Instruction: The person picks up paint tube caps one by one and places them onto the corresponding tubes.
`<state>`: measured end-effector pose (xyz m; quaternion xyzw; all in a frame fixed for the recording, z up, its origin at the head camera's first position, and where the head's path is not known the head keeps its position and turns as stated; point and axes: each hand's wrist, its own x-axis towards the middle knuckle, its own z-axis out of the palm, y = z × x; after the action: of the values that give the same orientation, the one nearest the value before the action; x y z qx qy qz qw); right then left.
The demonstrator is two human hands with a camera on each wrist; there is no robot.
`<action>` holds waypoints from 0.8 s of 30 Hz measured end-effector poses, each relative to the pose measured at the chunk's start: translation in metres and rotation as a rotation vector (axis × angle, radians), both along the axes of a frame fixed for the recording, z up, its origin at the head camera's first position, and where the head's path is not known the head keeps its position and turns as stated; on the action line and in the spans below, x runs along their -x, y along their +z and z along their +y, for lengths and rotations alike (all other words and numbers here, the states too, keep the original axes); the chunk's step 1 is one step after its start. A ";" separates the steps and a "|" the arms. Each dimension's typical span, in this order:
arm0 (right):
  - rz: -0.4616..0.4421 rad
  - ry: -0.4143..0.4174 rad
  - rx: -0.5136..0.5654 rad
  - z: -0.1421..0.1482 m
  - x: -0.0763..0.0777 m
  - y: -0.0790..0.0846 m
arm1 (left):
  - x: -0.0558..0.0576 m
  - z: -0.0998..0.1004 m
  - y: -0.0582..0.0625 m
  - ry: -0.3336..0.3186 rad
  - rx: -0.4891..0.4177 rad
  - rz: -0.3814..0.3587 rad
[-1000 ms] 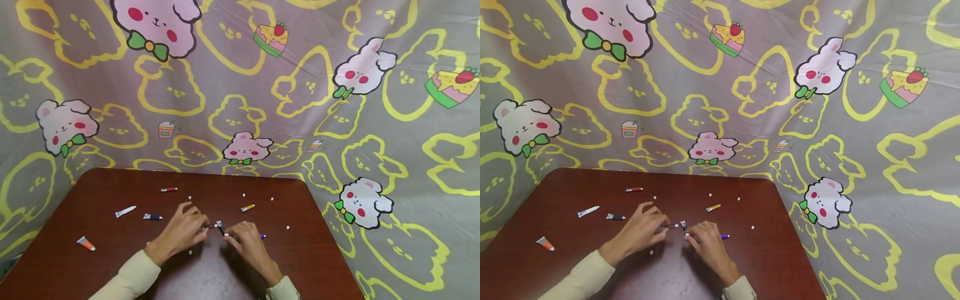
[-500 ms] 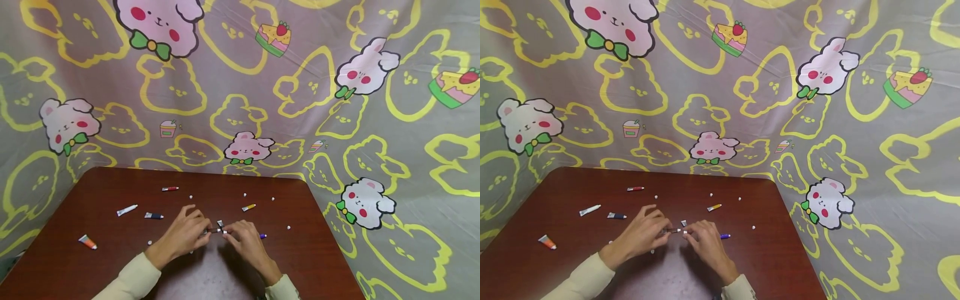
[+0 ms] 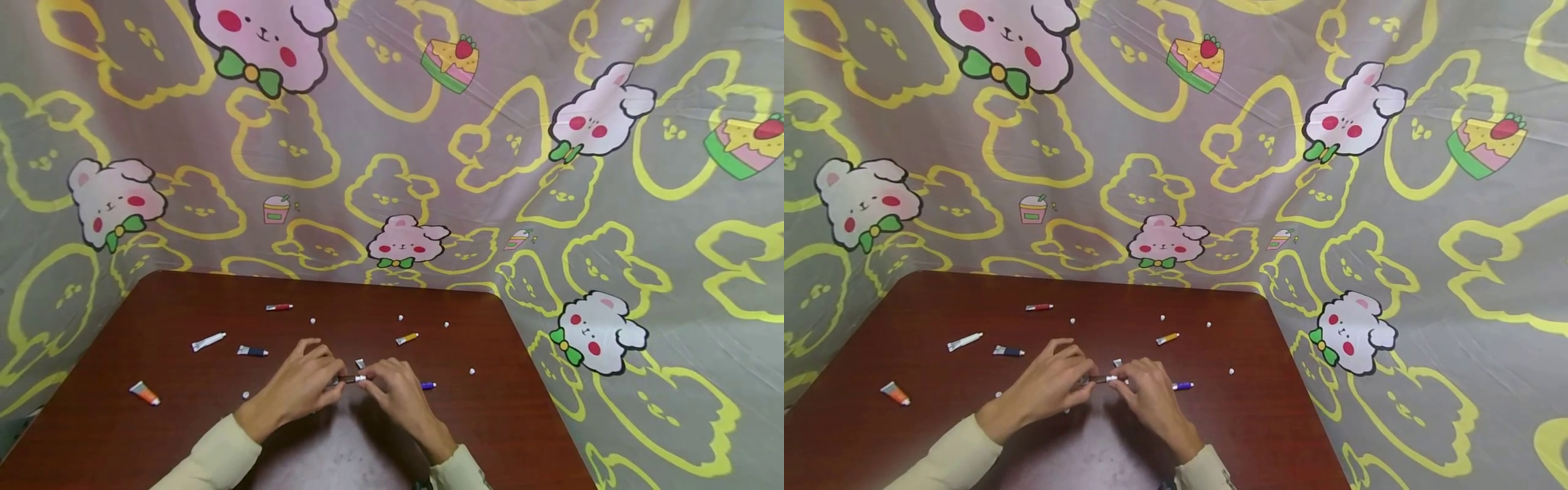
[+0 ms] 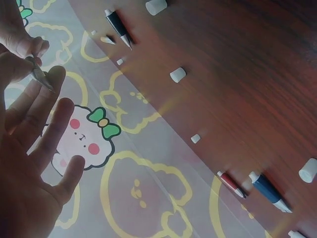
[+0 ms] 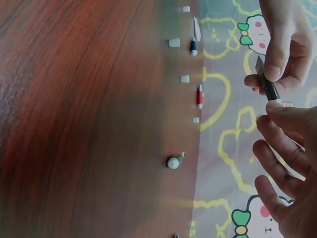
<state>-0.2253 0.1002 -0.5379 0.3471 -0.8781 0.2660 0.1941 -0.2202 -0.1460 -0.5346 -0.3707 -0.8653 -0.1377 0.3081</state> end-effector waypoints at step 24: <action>0.076 -0.004 -0.011 -0.004 0.000 0.000 | -0.002 -0.003 0.000 -0.023 0.036 -0.020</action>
<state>-0.2249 0.0965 -0.5379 0.3561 -0.8723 0.2474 0.2259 -0.2185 -0.1489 -0.5349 -0.3849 -0.8663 -0.1294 0.2909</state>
